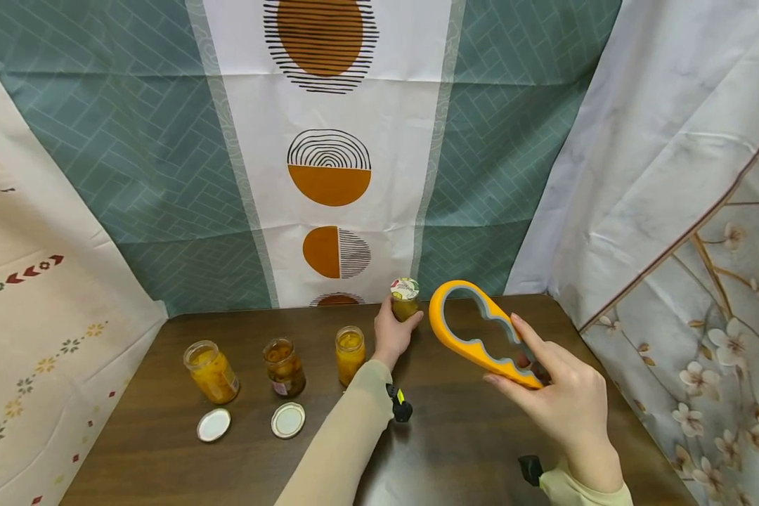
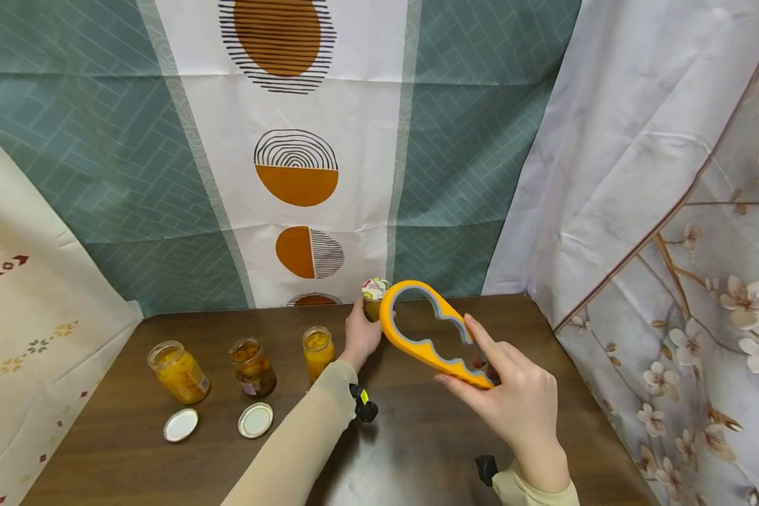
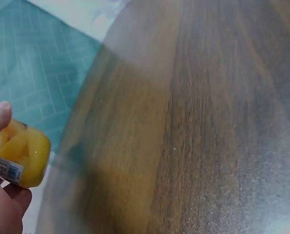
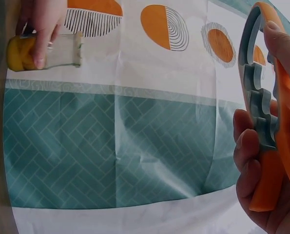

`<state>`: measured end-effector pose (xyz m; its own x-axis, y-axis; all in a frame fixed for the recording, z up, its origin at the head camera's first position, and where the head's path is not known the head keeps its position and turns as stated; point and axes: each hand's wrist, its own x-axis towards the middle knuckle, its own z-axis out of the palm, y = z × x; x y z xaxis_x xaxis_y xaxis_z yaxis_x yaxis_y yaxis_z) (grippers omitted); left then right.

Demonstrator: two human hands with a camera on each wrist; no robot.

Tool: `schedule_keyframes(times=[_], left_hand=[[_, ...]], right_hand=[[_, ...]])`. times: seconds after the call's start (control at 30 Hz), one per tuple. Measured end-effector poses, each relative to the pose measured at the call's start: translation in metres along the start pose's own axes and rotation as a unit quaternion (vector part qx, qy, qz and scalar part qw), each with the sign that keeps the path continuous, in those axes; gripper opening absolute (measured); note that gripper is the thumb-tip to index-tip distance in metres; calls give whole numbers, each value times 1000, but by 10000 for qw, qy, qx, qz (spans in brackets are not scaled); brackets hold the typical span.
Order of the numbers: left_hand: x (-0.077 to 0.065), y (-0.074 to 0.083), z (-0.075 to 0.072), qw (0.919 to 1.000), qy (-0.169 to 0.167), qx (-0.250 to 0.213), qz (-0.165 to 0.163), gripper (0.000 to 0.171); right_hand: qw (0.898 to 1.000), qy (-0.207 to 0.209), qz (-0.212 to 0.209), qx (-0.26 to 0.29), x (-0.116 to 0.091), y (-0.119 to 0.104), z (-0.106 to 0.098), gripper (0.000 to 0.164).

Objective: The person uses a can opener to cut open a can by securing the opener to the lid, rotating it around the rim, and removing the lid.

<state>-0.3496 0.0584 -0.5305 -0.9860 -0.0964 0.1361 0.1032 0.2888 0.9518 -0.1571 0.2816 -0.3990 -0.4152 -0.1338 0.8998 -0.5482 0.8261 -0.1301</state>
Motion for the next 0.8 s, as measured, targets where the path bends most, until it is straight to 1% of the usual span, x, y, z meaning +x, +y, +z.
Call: schedule_keyframes(times=[0.07, 0.13, 0.23, 0.33, 0.47, 0.53, 0.6, 0.67, 0.73, 0.8], left_hand=[[-3, 4, -1, 9997, -85, -94, 223, 70], [-10, 9, -3, 9986, -207, -193, 449, 69], [-27, 18, -10, 9960, -409, -386, 696, 65], [-53, 28, -22, 9913, -682, -788, 801, 60], [-91, 40, -43, 9795, -1118, -1534, 674, 61], [-108, 44, -55, 9742, -1268, -1768, 605, 64], [-120, 47, -67, 9715, -1370, -1814, 666, 68], [-129, 49, -79, 9690, -1505, -1774, 832, 67], [-134, 49, -90, 9672, -1612, -1665, 1038, 67], [-137, 46, -99, 9669, -1651, -1566, 1153, 65]], right_hand=[[10000, -15, 26, 5, 0, 0, 1, 84], [10000, -43, 71, 12, -1, 0, 1, 85], [9998, -124, 128, 11, -2, -1, 3, 85], [9995, -251, 191, 18, -4, -2, 6, 84], [9982, -508, 312, 99, -6, -5, 9, 84], [9969, -666, 376, 168, -5, -7, 11, 83], [9954, -814, 438, 243, -5, -11, 14, 83], [9938, -950, 486, 313, -4, -15, 16, 82], [9923, -1056, 529, 362, -3, -19, 19, 83], [9912, -1124, 544, 436, -2, -24, 23, 83]])
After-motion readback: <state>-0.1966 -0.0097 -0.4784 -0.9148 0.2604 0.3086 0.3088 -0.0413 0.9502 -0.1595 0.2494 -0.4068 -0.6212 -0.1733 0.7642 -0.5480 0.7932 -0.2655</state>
